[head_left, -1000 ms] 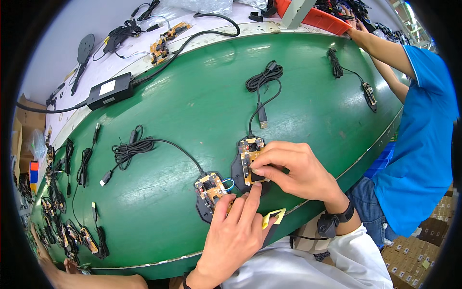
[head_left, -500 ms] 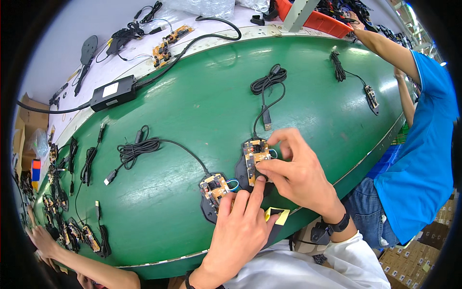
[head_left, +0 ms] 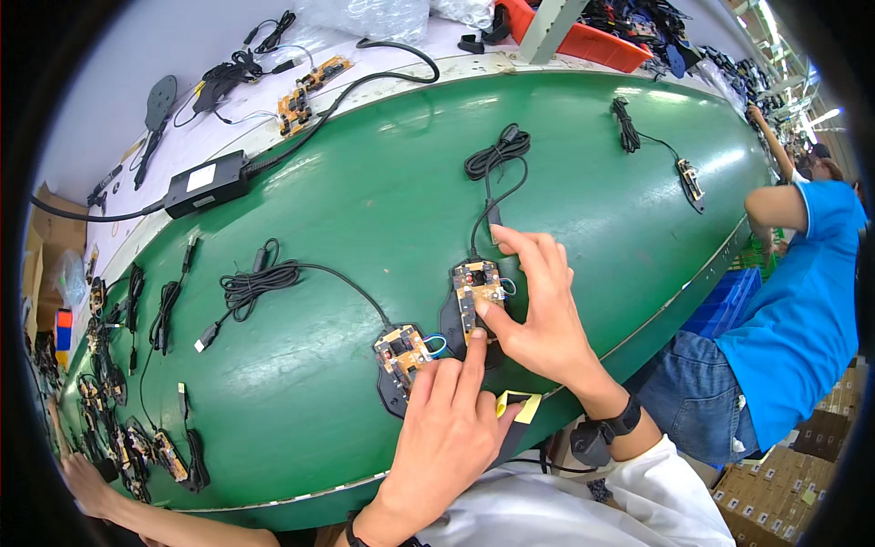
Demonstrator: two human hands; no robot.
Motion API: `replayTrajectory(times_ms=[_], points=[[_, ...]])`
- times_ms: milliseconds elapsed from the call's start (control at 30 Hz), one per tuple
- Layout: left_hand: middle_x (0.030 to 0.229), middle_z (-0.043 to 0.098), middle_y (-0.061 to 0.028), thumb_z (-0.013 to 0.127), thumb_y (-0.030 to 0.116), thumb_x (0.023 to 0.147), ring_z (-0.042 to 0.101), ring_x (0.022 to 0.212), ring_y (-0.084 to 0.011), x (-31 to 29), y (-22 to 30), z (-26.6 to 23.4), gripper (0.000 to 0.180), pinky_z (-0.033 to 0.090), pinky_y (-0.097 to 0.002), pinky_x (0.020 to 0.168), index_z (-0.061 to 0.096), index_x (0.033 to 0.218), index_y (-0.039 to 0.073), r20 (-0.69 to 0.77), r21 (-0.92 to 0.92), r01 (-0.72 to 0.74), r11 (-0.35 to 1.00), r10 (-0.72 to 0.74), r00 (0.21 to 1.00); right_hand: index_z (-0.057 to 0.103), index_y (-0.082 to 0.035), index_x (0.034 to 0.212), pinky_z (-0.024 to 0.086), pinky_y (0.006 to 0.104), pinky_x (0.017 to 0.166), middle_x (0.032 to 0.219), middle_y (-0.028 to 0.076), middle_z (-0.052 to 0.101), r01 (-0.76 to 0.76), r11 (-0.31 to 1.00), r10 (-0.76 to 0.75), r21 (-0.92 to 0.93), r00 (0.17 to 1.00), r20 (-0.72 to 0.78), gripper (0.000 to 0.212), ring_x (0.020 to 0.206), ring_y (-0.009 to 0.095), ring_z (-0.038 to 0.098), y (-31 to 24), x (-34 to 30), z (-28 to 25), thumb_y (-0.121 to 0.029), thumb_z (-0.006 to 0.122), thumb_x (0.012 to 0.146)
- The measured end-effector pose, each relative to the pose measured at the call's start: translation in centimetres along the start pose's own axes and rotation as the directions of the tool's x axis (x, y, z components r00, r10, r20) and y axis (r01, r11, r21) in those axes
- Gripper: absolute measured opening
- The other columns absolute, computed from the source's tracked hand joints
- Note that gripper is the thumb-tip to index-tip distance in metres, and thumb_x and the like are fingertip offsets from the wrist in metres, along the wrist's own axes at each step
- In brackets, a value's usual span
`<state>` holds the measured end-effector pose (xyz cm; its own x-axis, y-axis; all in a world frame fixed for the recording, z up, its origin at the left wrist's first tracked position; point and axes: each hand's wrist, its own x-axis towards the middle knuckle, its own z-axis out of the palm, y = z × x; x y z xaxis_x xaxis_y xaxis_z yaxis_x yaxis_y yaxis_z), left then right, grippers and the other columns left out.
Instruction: The recorder is assembling computer mice by applying adhesive pads to the base and arranging internal components on an assembly line.
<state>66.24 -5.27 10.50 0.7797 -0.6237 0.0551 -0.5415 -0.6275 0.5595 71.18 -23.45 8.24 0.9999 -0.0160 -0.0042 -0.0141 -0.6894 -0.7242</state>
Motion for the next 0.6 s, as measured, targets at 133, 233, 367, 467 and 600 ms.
replayTrajectory(times_ms=[133,233,367,467,600], points=[[0.148,0.056,-0.0235,0.084,0.03,0.084,0.056,0.109,-0.034,0.1,0.1,-0.1,0.039,0.047,-0.0473,0.099,0.07,0.078,-0.005,-0.005,0.021,0.018,1.0,-0.018,1.0,0.053,-0.01,0.146,0.037,0.0486,0.106,0.13,0.013,0.052,-0.013,0.998,0.017,0.061,0.998,-0.054,0.072,0.125,0.033,0.047,0.9,-0.7,-0.2,-0.004,0.078,0.079],[0.147,0.056,-0.0232,0.084,0.031,0.085,0.056,0.109,-0.0341,0.2,0.1,-0.2,0.039,0.047,-0.0473,0.099,0.071,0.078,-0.005,0.003,0.045,-0.003,0.999,0.003,1.0,0.055,-0.011,0.145,0.037,0.0471,0.103,0.128,0.013,0.052,-0.013,1.0,0.012,-0.013,0.999,-0.029,0.071,0.122,0.033,0.049,0.0,-2.1,-0.4,-0.002,0.077,0.078],[0.144,0.059,-0.0201,0.084,0.032,0.084,0.058,0.114,-0.0335,-1.0,-0.3,-0.7,0.039,0.048,-0.0466,0.099,0.068,0.077,-0.003,-0.07,0.006,-0.057,0.998,0.057,0.996,0.056,-0.01,0.144,0.036,0.0471,0.107,0.133,0.014,0.051,0.076,0.997,-0.077,0.006,0.997,0.027,0.071,0.127,0.035,0.047,-0.3,-2.9,-1.2,-0.002,0.078,0.077],[0.137,0.065,-0.0169,0.087,0.029,0.082,0.063,0.115,-0.0327,-3.3,-0.1,-2.5,0.036,0.051,-0.0449,0.095,0.064,0.076,0.001,-0.115,-0.057,-0.137,0.989,0.13,0.985,0.059,-0.012,0.142,0.034,0.0504,0.111,0.146,0.015,0.048,0.143,0.988,-0.144,0.053,0.99,0.014,0.07,0.137,0.038,0.042,-0.9,-2.8,-1.7,-0.011,0.084,0.077],[0.122,0.073,-0.0165,0.089,0.019,0.079,0.071,0.102,-0.0311,-7.1,-0.8,-3.9,0.031,0.057,-0.041,0.082,0.064,0.076,0.002,-0.156,-0.153,-0.026,0.988,0.002,0.988,0.064,-0.016,0.137,0.033,0.0555,0.11,0.159,0.013,0.044,0.309,0.903,-0.281,-0.297,0.95,0.134,0.068,0.141,0.04,0.04,-0.9,-1.9,-1.3,-0.023,0.091,0.075]])
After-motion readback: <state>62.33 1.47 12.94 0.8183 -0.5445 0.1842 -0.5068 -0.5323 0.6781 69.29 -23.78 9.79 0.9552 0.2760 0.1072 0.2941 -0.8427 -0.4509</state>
